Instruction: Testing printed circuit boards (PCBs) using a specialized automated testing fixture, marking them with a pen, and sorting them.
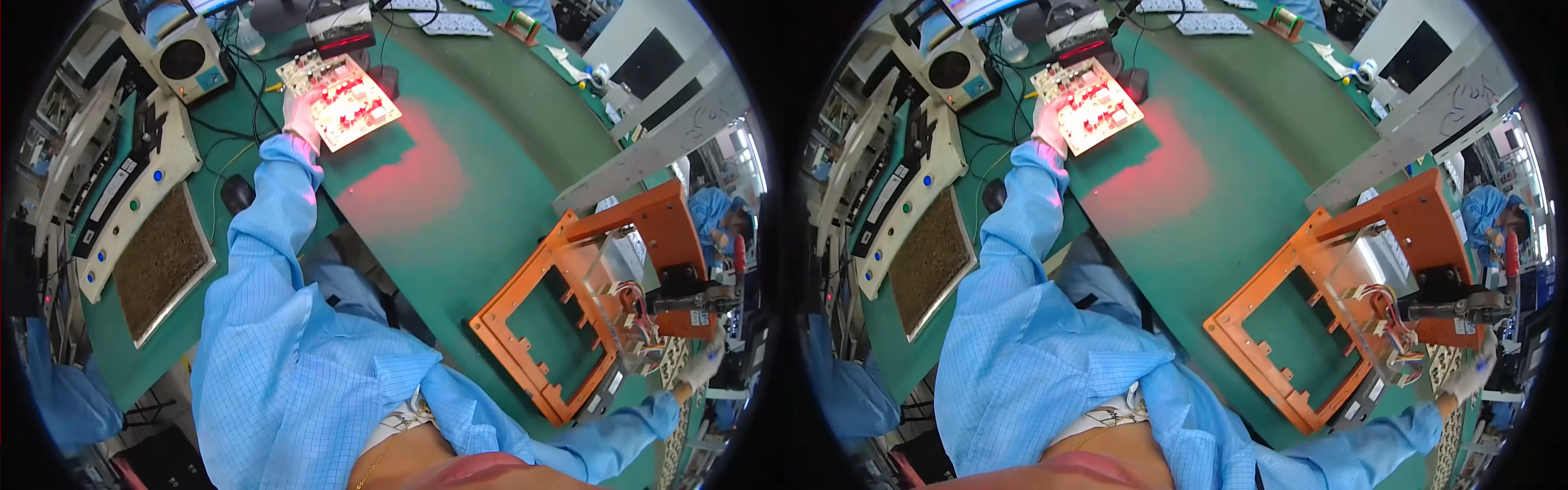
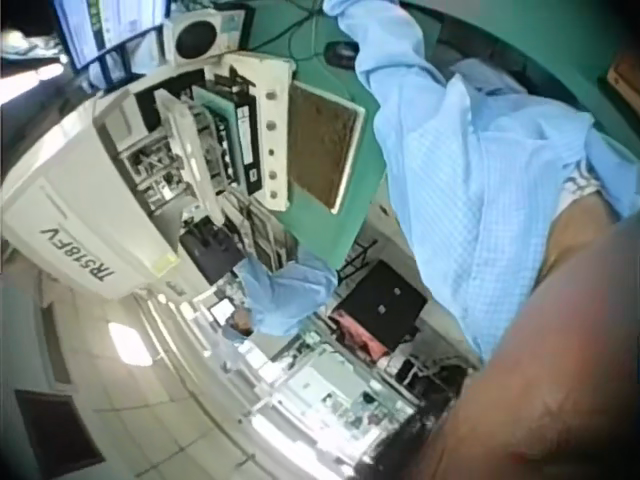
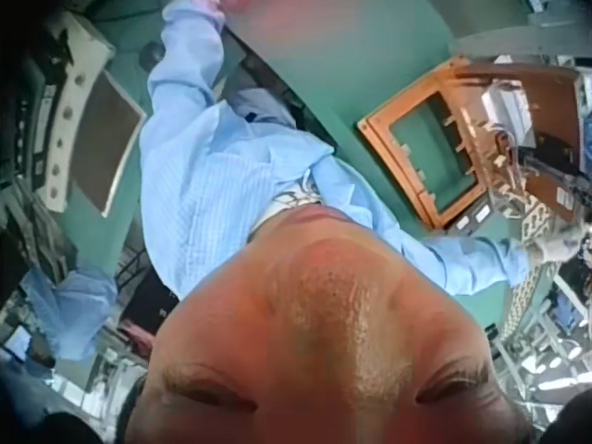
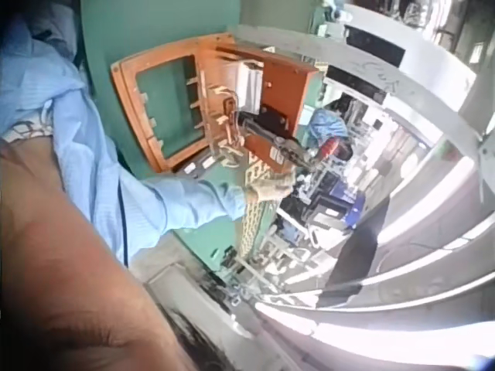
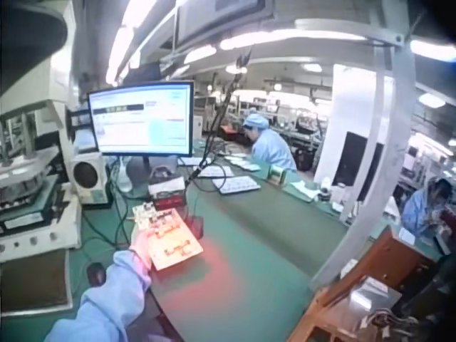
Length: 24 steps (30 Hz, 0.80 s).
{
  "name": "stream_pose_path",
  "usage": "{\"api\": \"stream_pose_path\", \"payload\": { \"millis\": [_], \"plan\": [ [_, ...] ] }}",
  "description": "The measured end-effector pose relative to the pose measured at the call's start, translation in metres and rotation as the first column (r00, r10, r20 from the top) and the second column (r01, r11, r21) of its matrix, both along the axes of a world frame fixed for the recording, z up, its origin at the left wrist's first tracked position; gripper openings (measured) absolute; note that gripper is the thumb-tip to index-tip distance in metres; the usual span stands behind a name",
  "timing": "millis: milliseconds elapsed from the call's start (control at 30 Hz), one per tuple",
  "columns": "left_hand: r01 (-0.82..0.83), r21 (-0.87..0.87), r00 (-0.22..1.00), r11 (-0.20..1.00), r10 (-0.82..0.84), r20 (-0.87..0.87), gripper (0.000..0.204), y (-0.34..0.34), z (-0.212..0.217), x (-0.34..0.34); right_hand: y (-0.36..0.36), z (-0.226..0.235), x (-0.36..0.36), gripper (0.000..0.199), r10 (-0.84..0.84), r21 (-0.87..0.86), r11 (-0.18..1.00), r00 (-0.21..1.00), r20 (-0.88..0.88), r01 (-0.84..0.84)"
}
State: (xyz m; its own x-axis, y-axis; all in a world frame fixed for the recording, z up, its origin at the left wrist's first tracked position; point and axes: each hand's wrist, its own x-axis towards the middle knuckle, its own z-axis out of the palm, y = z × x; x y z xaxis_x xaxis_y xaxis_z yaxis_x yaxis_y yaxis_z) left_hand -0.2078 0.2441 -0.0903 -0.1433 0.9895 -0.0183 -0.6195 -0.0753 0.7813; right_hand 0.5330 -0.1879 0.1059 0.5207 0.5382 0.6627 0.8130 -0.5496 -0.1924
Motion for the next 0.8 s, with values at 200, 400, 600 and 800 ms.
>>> {"api": "stream_pose_path", "payload": {
  "millis": [200, 400, 600, 800],
  "plan": [
    [0.015, 0.116, 0.990, 0.993, -0.031, 0.141, 0.041, 0.001, -0.019, -0.003, -0.071, 0.045, -0.149, 0.032, 0.743, 0.874, 0.439, 0.631, -0.222, -0.210],
    [-0.103, 0.229, 0.984, 0.968, 0.132, -0.118, 0.046, -0.114, 0.034, 0.031, 0.005, -0.026, -0.387, 0.039, 0.921, 0.693, 0.370, 0.340, -0.189, -0.618],
    [0.216, 0.629, 0.383, 0.747, 0.528, -0.758, 0.010, -0.174, 0.023, 0.040, 0.105, -0.095, -0.523, 0.013, 0.878, 0.549, 0.440, 0.212, -0.429, -0.711],
    [0.198, 0.635, 0.331, 0.746, 0.559, -0.760, 0.018, -0.206, 0.044, 0.050, 0.139, -0.121, -0.554, 0.007, 0.904, 0.247, 0.422, 0.381, -0.195, -0.873]
  ]
}}
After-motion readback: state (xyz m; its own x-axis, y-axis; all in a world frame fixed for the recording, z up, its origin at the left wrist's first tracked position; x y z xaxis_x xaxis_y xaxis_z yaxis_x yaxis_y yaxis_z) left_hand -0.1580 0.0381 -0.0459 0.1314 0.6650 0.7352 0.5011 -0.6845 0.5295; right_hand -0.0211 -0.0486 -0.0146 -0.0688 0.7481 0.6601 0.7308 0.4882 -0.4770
